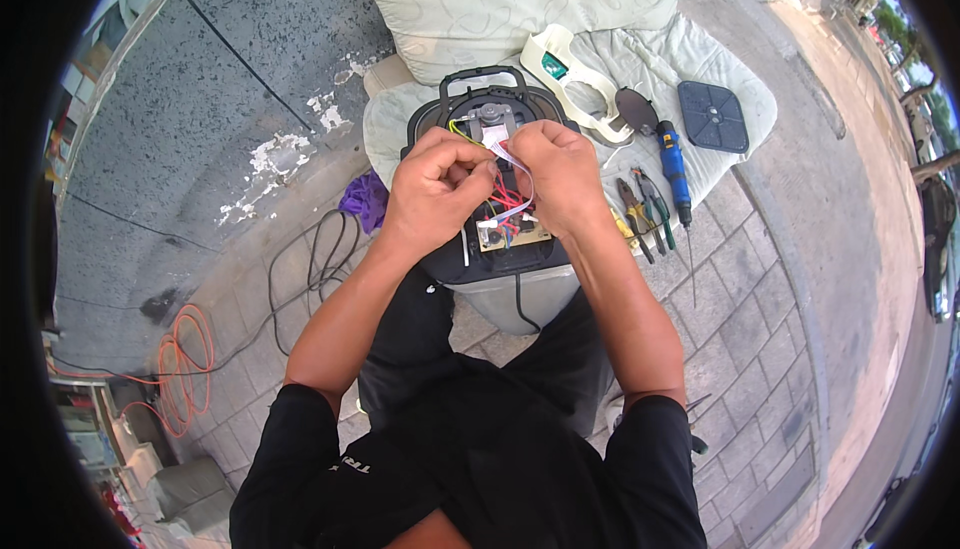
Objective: The person sits on the ground and repairs an electronic device by connecting wires to a circuit board, handling a white plastic housing, and using tools like pliers and a soldering iron. The person manipulates wires and components, then places the housing over the device.
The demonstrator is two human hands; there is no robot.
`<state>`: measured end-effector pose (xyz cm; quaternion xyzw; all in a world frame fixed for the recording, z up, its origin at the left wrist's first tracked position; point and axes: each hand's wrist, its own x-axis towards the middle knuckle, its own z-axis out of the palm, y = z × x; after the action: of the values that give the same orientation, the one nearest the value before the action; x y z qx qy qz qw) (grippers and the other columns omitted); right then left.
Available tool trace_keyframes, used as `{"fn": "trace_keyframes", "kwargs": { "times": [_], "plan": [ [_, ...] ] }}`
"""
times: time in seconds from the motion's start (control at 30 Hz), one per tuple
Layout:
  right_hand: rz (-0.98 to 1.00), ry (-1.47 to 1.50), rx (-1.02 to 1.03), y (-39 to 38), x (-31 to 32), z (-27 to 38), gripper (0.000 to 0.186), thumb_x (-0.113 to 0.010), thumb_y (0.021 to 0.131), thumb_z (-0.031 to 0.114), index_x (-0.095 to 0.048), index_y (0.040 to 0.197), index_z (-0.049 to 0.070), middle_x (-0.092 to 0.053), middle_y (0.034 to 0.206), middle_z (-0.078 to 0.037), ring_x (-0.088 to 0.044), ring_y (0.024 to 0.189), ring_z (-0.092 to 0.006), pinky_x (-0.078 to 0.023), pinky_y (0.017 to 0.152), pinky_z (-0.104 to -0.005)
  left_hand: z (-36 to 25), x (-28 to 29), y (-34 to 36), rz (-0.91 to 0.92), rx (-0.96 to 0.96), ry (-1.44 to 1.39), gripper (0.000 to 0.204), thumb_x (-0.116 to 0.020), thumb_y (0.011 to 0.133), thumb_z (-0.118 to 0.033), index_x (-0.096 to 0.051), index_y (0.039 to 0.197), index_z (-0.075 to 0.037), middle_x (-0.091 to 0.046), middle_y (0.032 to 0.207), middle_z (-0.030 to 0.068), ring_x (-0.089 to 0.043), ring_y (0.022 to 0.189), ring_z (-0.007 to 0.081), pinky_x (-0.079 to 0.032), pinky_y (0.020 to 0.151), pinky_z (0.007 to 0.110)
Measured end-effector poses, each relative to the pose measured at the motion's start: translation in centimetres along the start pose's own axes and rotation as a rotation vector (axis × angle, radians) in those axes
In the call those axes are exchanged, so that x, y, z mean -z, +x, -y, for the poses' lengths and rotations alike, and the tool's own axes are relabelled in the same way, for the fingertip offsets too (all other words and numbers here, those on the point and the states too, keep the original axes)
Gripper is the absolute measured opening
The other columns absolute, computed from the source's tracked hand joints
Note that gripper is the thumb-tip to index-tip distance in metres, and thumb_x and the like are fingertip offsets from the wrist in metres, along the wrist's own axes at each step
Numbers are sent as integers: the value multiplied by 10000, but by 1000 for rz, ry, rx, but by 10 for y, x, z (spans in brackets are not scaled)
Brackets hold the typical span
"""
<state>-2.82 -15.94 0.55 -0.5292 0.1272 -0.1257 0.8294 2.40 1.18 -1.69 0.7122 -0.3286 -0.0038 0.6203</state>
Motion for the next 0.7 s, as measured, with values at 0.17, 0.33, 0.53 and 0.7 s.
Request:
{"fn": "trace_keyframes", "kwargs": {
  "times": [0.17, 0.33, 0.53, 0.7],
  "plan": [
    [-13, 82, 248, 15, 28, 52, 165, -642, 944, 111, -644, 799, 32, -582, 703, -30, -465, 537, -86, -345, 467, -256, 16, 4, -19, -42, 75, -62, 89, -762, 927, -28, -748, 1005, 12, -603, 1000, 31, -566, 690, 28, -465, 626, 197],
    [323, -618, -122, 1, 20, 28, 208, -747, 988, 214, -749, 1002, 6, -672, 742, 9, -561, 571, -41, -405, 479, -205, 12, -5, -15, -68, 33, -53, 127, -747, 923, -27, -738, 1040, 22, -615, 996, 48, -605, 680, 56, -488, 599, 219],
    [343, -583, -144, -1, 21, 23, 232, -745, 994, 239, -725, 982, 9, -642, 718, 21, -553, 588, -39, -422, 513, -205, -1, -5, -11, -51, 12, -47, 145, -749, 899, 1, -758, 1043, 12, -611, 959, 37, -593, 698, 49, -464, 611, 228],
    [269, -367, -26, -2, 15, 7, 122, -697, 980, 120, -704, 934, 8, -635, 732, 8, -542, 603, -43, -419, 515, -222, -9, -4, -9, -60, -55, 5, 109, -737, 902, -2, -763, 1007, 10, -625, 947, 26, -554, 624, 32, -422, 546, 224]
  ]
}}
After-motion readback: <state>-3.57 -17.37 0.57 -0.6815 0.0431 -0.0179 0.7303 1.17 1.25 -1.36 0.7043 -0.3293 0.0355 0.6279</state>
